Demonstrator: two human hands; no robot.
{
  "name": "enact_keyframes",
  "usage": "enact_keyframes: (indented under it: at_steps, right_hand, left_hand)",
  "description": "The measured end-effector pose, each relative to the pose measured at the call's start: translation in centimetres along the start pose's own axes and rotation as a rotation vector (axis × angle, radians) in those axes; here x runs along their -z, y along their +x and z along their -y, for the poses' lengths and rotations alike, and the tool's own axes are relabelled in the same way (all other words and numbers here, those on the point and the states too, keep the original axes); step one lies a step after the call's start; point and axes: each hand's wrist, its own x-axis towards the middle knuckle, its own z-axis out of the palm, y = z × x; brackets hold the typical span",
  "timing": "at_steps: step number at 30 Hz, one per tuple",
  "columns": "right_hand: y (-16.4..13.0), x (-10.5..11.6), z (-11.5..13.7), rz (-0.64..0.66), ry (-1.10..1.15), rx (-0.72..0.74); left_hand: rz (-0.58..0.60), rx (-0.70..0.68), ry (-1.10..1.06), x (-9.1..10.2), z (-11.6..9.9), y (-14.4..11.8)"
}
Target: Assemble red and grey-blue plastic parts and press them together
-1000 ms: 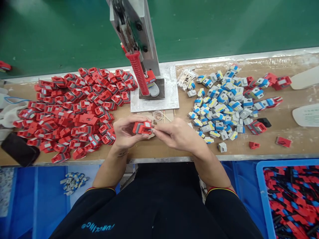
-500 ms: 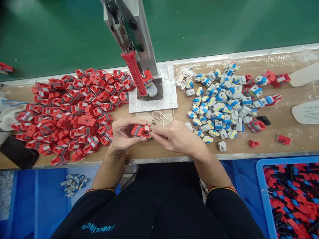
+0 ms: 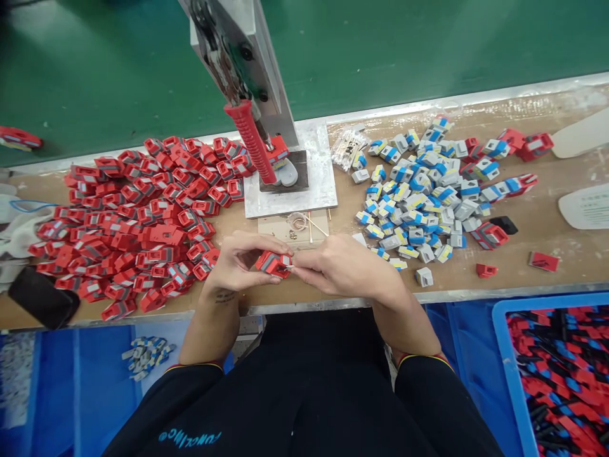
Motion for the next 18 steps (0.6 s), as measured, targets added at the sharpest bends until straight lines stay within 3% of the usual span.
enact_keyframes:
  at_steps: [5, 11, 18]
  right_hand:
    - [-0.2, 0.0, 0.2, 0.009, -0.037, 0.021]
    - [0.0, -0.5, 0.2, -0.202, -0.054, 0.082]
    - [0.3, -1.0, 0.3, -0.284, -0.140, 0.048]
  left_hand:
    - [0.059, -0.004, -0.021, 0.3, -0.3, 0.1]
    - [-0.087, -0.081, -0.111, 0.1, 0.1, 0.2]
    - [-0.228, -0.117, -0.087, -0.5, 0.5, 0.0]
